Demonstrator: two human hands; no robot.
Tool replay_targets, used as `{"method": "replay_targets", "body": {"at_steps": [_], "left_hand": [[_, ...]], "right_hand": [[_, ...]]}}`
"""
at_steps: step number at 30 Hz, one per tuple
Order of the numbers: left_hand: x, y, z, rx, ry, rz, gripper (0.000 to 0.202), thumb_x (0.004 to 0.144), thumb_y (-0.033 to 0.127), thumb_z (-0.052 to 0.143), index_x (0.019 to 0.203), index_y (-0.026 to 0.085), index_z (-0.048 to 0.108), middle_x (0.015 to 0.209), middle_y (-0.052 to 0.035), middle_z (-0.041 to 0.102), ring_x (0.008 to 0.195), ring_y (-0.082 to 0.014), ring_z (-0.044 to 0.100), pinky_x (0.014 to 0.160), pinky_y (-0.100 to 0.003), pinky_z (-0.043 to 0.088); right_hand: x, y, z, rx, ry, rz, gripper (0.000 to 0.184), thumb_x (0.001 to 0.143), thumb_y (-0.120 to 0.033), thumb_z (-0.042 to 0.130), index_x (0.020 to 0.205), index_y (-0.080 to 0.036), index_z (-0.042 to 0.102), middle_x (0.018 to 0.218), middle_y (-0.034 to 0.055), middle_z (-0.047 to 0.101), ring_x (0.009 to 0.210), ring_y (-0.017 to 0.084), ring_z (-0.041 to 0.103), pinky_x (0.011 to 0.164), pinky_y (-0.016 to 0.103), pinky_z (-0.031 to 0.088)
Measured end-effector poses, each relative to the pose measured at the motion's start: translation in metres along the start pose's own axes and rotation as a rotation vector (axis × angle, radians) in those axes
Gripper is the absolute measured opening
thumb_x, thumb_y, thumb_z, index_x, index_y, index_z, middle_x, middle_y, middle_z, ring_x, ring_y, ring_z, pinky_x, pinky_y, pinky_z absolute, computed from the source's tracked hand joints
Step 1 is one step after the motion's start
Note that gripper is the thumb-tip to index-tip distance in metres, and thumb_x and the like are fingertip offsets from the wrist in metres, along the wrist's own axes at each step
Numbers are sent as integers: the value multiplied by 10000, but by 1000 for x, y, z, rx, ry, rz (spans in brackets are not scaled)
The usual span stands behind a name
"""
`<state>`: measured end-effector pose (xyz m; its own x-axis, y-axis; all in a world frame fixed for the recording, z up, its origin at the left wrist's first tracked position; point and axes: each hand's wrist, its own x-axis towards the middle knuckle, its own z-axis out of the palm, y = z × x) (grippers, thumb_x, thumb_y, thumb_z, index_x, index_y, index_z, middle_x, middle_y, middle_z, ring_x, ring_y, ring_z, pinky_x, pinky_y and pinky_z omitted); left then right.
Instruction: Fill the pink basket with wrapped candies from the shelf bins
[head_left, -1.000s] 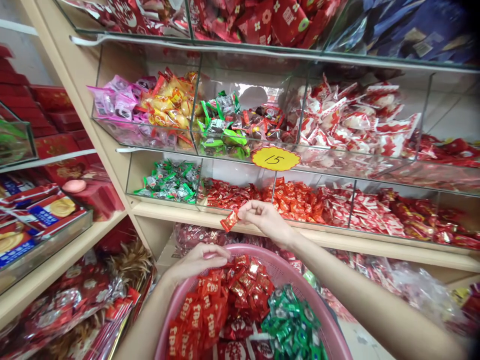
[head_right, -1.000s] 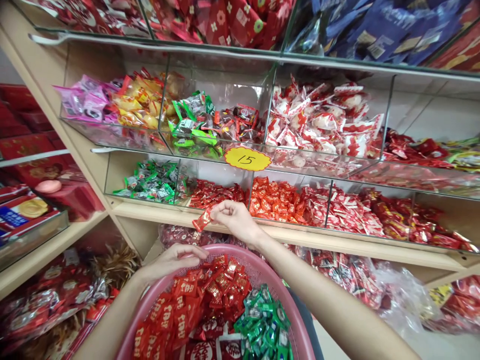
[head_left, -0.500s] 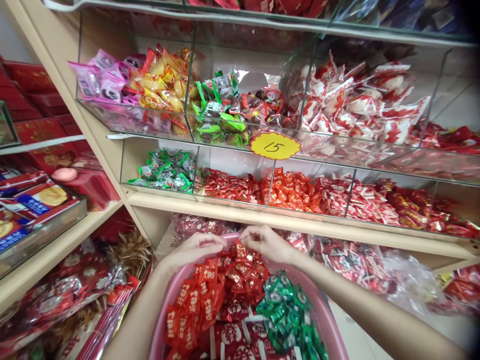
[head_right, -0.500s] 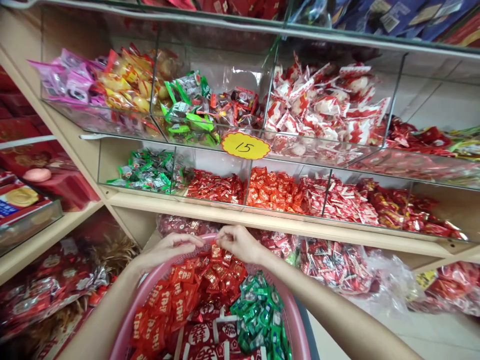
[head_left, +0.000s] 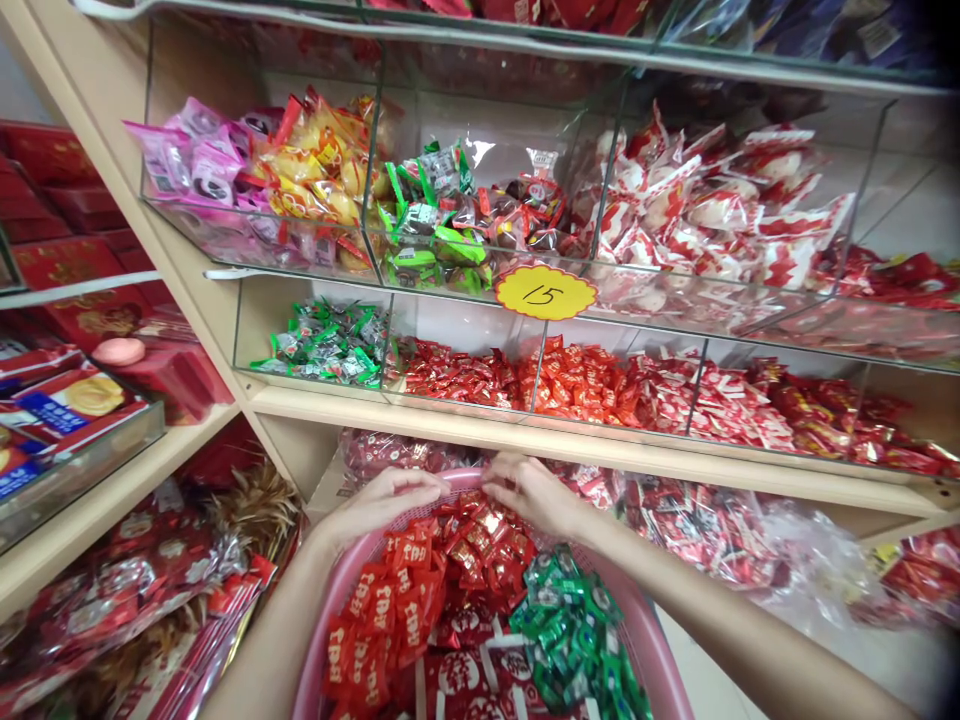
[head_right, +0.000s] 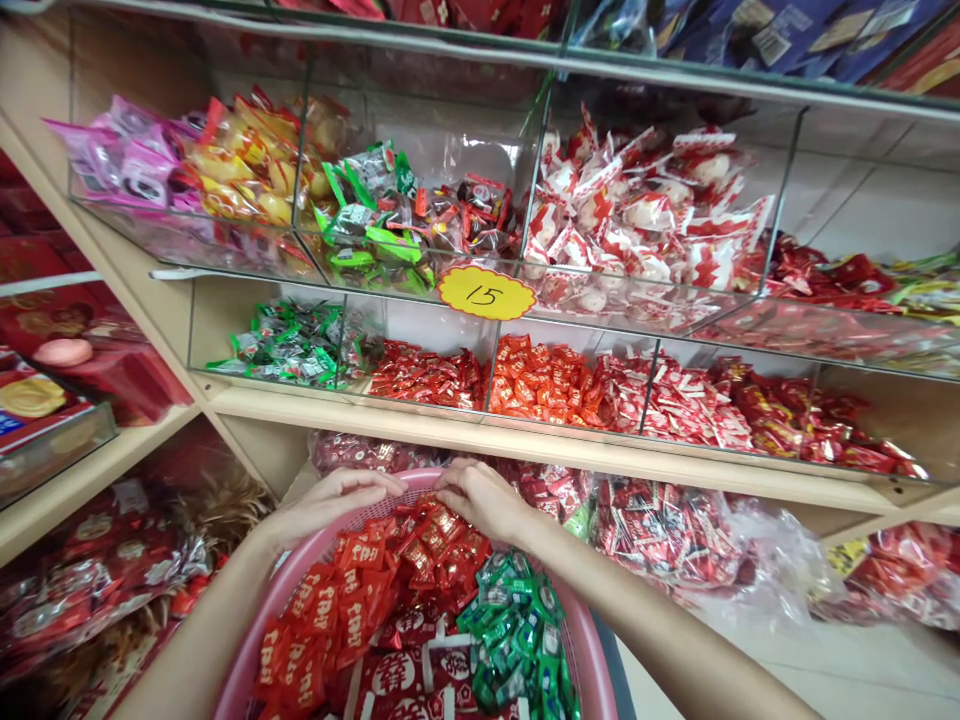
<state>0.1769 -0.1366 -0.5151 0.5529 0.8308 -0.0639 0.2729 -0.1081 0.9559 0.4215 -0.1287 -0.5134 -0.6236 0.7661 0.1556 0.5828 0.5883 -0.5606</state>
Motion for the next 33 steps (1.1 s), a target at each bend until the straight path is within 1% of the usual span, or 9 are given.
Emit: {"method": "replay_targets", "body": {"at_steps": [5, 9, 11, 14, 19, 24, 29, 31, 33], "left_hand": [[1, -1, 0, -10, -1, -7, 324, 807, 397, 534, 999, 178, 675, 1085, -45, 676, 1036, -199, 572, 961, -317, 387], [0, -1, -1, -1, 0, -12, 323, 811, 401, 531, 994, 179, 676, 1084, -46, 676, 1037, -200, 573, 959, -309, 389], [0, 0, -1, 2, 8, -12, 325, 809, 412, 530, 988, 185, 680, 1083, -44, 677, 1047, -203, 568, 962, -306, 386], [-1, 2, 0, 1, 20, -19, 322, 805, 416, 533, 973, 188, 687, 1065, -43, 684, 1063, -205, 559, 969, -302, 381], [-1, 0, 0, -16, 10, -14, 325, 802, 418, 538, 974, 185, 685, 1071, -42, 681, 1050, -207, 562, 968, -303, 377], [-1, -3, -1, -17, 10, -17, 332, 799, 426, 542, 979, 186, 683, 1091, -42, 673, 1045, -211, 564, 962, -299, 377], [0, -2, -1, -13, 13, -19, 331, 801, 424, 540, 982, 186, 683, 1084, -44, 675, 1046, -213, 564, 967, -309, 375], [0, -2, -1, -10, 12, -20, 333, 802, 423, 539, 989, 187, 681, 1085, -44, 675, 1051, -217, 562, 971, -315, 375], [1, -3, -1, -6, 14, -18, 333, 804, 421, 537, 991, 186, 681, 1083, -45, 676, 1051, -218, 564, 972, -317, 375]], "right_hand": [[23, -17, -32, -92, 185, -68, 206, 883, -234, 439, 899, -164, 632, 859, 59, 623, 778, 147, 562, 725, 249, 419], [58, -19, -66, -330, 248, -94, 199, 881, -185, 426, 908, -146, 619, 886, 77, 607, 838, 160, 549, 756, 251, 405], [79, -17, -79, -487, 209, -28, 219, 878, -141, 403, 951, -137, 610, 920, 102, 607, 885, 180, 553, 774, 264, 401], [108, -12, -87, -675, 105, 164, 253, 859, -95, 399, 1011, -128, 599, 982, 139, 612, 938, 213, 567, 781, 279, 410], [139, -1, -75, -722, 82, 331, 270, 842, -102, 425, 1059, -98, 586, 1058, 179, 609, 1007, 254, 553, 773, 305, 444], [143, 7, -64, -706, 93, 370, 295, 824, -50, 411, 1058, -99, 584, 1025, 185, 623, 1021, 253, 541, 791, 324, 446], [132, -2, -71, -680, 192, 316, 289, 846, -139, 440, 1119, -132, 535, 1104, 160, 573, 1067, 258, 493, 845, 338, 420], [120, -9, -71, -535, 305, 228, 302, 845, -170, 461, 1141, -151, 512, 1115, 136, 559, 1063, 238, 489, 883, 340, 400], [101, -17, -64, -190, 419, 118, 299, 829, -195, 499, 1126, -160, 512, 1073, 104, 571, 1011, 202, 513, 897, 330, 398]]}}
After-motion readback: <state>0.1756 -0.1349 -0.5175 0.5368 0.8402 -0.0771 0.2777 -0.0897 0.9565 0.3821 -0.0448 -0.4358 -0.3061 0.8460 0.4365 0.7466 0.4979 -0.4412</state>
